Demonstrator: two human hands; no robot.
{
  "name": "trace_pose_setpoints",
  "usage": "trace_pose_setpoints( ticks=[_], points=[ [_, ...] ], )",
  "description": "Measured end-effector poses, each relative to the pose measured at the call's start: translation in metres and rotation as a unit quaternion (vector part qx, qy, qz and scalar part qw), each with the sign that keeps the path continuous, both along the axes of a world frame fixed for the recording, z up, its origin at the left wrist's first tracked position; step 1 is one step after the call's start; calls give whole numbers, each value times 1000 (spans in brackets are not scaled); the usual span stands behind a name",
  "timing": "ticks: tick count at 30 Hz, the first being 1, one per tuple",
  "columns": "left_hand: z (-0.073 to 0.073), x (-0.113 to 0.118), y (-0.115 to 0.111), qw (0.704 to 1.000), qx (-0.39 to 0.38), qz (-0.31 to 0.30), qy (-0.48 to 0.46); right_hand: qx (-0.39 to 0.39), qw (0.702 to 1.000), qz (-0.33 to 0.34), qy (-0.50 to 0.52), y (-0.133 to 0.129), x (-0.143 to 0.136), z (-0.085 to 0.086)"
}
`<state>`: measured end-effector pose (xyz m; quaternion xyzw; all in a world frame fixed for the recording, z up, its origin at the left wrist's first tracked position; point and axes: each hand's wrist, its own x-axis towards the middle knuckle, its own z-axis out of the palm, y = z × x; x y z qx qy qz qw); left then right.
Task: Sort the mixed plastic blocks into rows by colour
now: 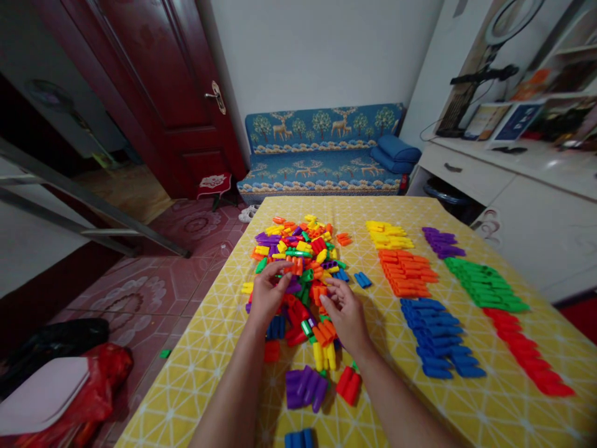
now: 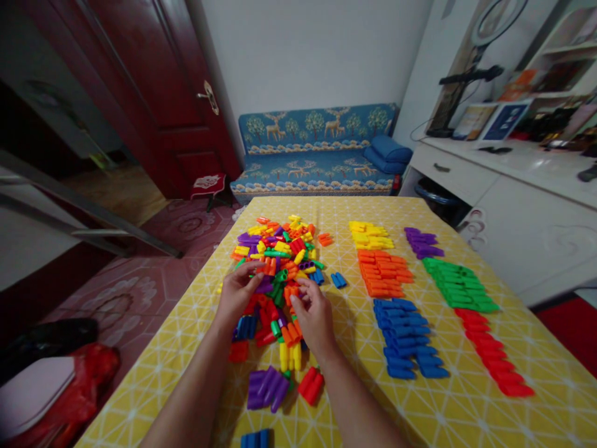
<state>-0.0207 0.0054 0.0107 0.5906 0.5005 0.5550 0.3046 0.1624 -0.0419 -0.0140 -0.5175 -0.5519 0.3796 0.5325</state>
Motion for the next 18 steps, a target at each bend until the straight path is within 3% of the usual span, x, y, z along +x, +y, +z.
trace_pose_setpoints(
  ticks=[6, 14, 18],
  points=[
    [6, 26, -15, 989, -50, -98, -97, 5, 1000, 7, 20, -1, 1, 5],
    [-2, 34, -20, 992, 8, -122, -13, 15, 996, -75, 55, 0, 4, 8],
    [-5, 39, -22, 991, 1, -133, 15, 9, 993, -73, 90, 0, 5, 10]
  ],
)
